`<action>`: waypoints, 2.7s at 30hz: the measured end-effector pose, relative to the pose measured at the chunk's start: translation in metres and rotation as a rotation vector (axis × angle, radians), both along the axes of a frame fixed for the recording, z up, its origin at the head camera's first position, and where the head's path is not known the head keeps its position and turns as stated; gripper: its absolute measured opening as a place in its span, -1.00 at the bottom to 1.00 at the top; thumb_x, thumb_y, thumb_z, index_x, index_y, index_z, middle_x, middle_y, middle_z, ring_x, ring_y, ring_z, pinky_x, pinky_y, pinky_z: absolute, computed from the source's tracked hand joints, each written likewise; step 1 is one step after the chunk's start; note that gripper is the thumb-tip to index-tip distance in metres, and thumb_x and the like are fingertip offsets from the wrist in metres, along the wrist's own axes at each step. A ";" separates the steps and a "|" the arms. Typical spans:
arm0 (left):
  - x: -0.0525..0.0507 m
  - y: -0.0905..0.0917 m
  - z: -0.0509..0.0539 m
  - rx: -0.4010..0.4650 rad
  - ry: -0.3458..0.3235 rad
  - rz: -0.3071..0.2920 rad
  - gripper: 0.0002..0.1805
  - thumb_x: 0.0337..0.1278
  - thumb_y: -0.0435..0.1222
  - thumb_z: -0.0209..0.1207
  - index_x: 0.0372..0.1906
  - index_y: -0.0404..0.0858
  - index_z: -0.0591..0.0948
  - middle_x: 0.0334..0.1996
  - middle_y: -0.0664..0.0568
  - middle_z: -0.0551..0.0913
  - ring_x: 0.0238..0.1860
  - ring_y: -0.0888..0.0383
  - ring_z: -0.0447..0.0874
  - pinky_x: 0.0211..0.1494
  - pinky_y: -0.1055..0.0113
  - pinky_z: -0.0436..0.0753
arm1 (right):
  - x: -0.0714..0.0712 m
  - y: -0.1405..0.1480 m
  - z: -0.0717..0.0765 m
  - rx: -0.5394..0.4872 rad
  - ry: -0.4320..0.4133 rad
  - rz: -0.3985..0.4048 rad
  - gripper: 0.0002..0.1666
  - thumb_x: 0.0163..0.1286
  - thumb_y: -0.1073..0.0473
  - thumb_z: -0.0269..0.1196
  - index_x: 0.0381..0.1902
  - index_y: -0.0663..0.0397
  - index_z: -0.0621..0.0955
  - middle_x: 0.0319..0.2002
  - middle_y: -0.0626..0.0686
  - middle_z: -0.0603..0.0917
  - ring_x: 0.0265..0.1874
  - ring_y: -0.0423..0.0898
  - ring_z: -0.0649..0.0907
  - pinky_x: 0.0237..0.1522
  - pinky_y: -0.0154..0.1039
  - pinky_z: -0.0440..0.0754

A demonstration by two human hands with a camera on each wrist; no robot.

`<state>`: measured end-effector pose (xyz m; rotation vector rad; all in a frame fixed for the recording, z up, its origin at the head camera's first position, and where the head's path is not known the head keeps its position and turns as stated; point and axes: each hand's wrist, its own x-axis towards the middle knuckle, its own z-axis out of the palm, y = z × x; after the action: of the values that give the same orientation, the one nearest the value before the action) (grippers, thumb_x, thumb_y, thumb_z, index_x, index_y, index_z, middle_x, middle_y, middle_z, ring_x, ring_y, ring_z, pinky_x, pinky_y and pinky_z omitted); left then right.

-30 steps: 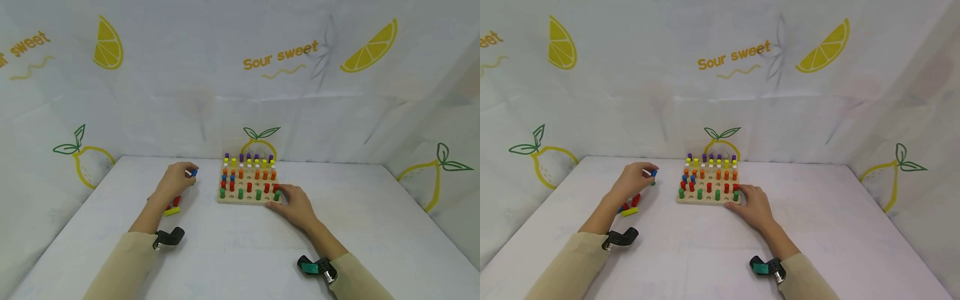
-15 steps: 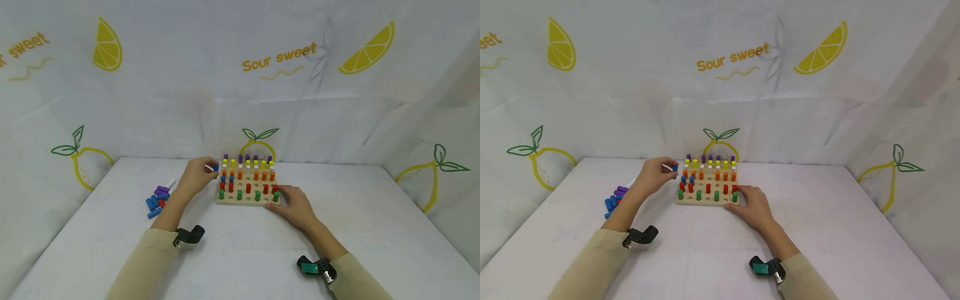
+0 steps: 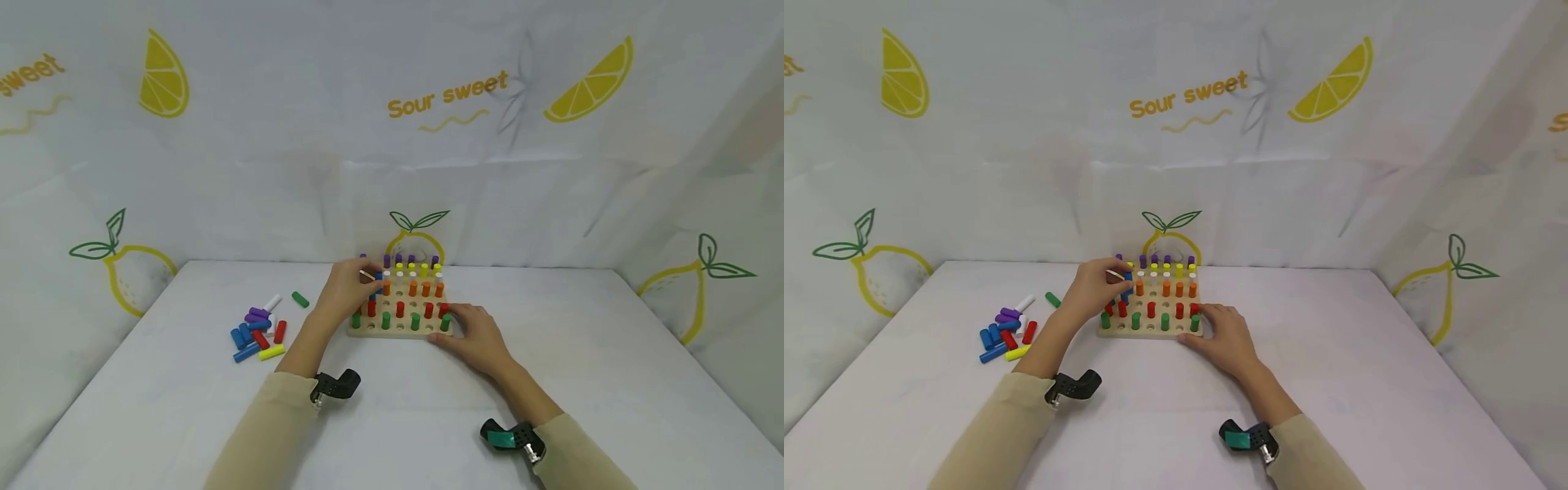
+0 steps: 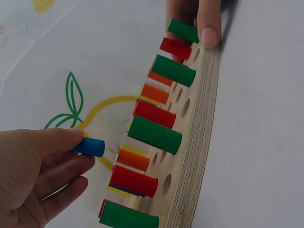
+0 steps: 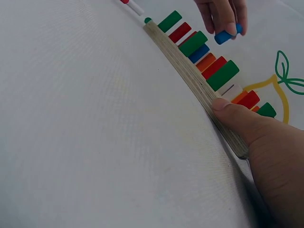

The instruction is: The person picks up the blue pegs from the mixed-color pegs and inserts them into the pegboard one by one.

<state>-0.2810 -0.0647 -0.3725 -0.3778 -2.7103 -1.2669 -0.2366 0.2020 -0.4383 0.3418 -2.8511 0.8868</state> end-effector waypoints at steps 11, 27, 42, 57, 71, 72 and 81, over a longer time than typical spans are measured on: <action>-0.004 0.009 -0.006 -0.101 0.065 0.027 -0.75 0.21 -0.20 0.38 -0.06 -0.21 0.75 -0.16 0.01 0.81 -0.11 0.08 0.75 0.04 0.18 0.73 | 0.000 0.000 0.000 0.007 0.008 -0.001 -0.11 0.18 -0.27 0.45 0.32 0.14 0.54 0.29 0.18 0.62 0.35 0.19 0.50 0.40 0.22 0.41; -0.011 0.011 -0.032 -0.127 0.027 0.001 -0.79 0.18 -0.22 0.40 -0.09 -0.13 0.77 -0.19 0.08 0.81 -0.15 0.16 0.72 0.06 0.19 0.71 | 0.002 -0.001 0.000 0.023 -0.005 -0.004 -0.11 0.19 -0.26 0.45 0.33 0.15 0.54 0.29 0.19 0.62 0.34 0.19 0.50 0.41 0.21 0.41; -0.004 0.014 -0.030 -0.188 0.003 -0.005 -0.85 0.18 -0.21 0.40 -0.17 -0.13 0.75 -0.20 0.07 0.81 -0.10 0.12 0.74 0.07 0.13 0.68 | 0.003 -0.001 -0.002 0.040 0.003 0.004 -0.11 0.20 -0.26 0.44 0.33 0.16 0.54 0.28 0.20 0.62 0.35 0.21 0.50 0.41 0.23 0.40; 0.001 0.001 -0.028 -0.145 -0.039 0.016 -0.81 0.31 -0.15 0.30 -0.09 -0.12 0.76 -0.11 0.06 0.78 -0.09 0.13 0.67 0.14 0.13 0.67 | 0.001 -0.002 -0.001 0.035 0.017 0.006 -0.11 0.19 -0.26 0.45 0.33 0.15 0.53 0.29 0.18 0.62 0.34 0.20 0.50 0.39 0.22 0.42; 0.012 -0.043 -0.002 -0.197 -0.045 0.040 -0.73 0.42 -0.10 0.19 -0.01 -0.15 0.74 -0.07 0.00 0.78 0.04 0.01 0.68 0.14 0.06 0.70 | -0.001 0.003 0.000 0.041 -0.007 -0.018 -0.07 0.20 -0.29 0.43 0.35 0.16 0.51 0.30 0.21 0.60 0.35 0.22 0.48 0.40 0.24 0.41; 0.013 -0.047 0.000 -0.214 -0.040 0.040 -0.73 0.42 -0.10 0.18 -0.01 -0.15 0.74 -0.07 0.00 0.77 0.04 0.01 0.68 0.14 0.05 0.70 | -0.001 0.003 0.000 0.040 -0.006 -0.018 -0.07 0.20 -0.29 0.43 0.35 0.16 0.51 0.30 0.21 0.60 0.35 0.22 0.48 0.40 0.24 0.40; 0.026 -0.090 0.014 -0.317 -0.012 0.052 -0.72 0.40 -0.12 0.20 0.01 -0.18 0.72 -0.06 -0.04 0.77 0.04 -0.04 0.68 0.12 0.00 0.68 | -0.002 0.007 -0.002 0.039 0.008 -0.021 -0.09 0.20 -0.27 0.44 0.34 0.17 0.52 0.30 0.22 0.60 0.34 0.22 0.49 0.39 0.24 0.41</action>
<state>-0.2550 -0.1543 -0.3588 -0.3282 -2.9125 -0.8283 -0.2389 0.2086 -0.4399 0.3191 -2.8626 0.8251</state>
